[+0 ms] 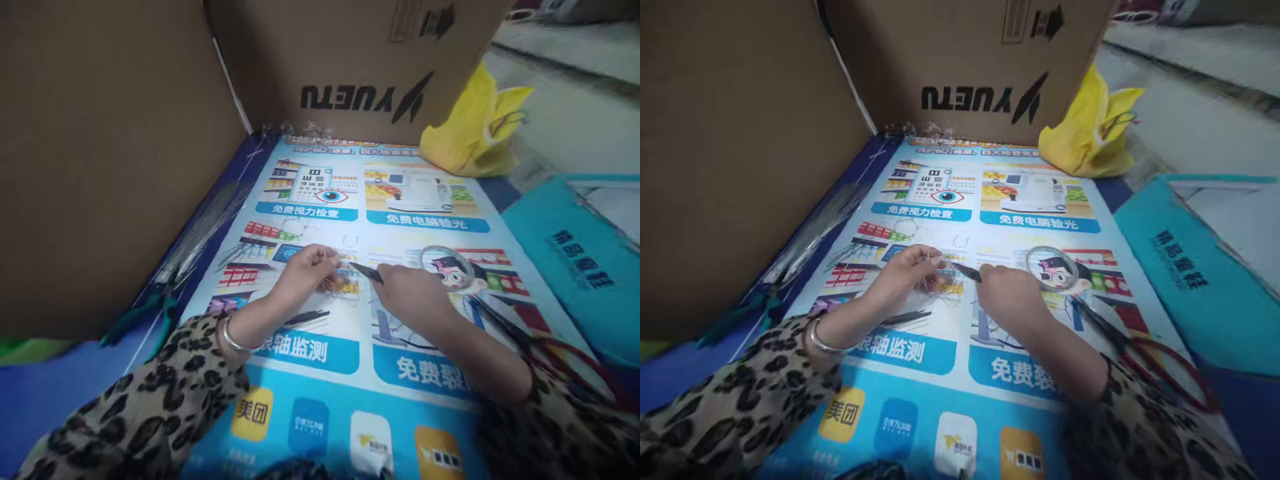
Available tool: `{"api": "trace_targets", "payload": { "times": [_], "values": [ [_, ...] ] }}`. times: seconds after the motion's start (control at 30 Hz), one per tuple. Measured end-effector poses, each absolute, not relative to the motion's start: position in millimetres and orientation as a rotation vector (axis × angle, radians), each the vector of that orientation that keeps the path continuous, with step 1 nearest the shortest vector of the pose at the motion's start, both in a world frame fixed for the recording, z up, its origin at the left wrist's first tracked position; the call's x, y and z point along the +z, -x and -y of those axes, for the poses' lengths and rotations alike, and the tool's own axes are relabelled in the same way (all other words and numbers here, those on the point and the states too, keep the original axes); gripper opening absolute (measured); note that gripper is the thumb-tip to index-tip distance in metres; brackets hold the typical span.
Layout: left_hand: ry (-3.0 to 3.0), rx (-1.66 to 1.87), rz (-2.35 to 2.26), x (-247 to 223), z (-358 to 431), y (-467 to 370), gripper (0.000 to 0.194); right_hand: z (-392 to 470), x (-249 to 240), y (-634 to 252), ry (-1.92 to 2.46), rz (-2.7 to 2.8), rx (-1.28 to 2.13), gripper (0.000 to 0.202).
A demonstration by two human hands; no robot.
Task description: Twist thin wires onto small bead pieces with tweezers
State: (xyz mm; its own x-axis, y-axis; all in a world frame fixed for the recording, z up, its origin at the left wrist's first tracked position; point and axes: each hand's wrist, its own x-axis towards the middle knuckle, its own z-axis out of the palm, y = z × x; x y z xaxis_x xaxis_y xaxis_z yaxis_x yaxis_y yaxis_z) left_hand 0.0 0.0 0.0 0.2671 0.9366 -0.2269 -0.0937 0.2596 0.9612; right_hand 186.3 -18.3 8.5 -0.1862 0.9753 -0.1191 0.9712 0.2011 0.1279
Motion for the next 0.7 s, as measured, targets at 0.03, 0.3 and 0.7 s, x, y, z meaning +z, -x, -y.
{"api": "trace_targets", "payload": {
  "times": [0.03,0.3,0.7],
  "values": [
    [-1.054,0.885,-1.050,2.4,-0.1,1.5,0.018,17.8,8.9,-186.5,-1.878,-2.295,0.042,0.031],
    [-1.139,0.902,-1.127,4.0,-3.9,5.7,0.029,17.3,9.6,-184.9,-1.907,-2.304,0.049,0.028],
    [-1.799,0.917,-1.350,-8.6,-16.2,17.4,0.012,17.2,5.2,-188.7,-1.899,-2.619,0.126,0.030]
  ]
}}
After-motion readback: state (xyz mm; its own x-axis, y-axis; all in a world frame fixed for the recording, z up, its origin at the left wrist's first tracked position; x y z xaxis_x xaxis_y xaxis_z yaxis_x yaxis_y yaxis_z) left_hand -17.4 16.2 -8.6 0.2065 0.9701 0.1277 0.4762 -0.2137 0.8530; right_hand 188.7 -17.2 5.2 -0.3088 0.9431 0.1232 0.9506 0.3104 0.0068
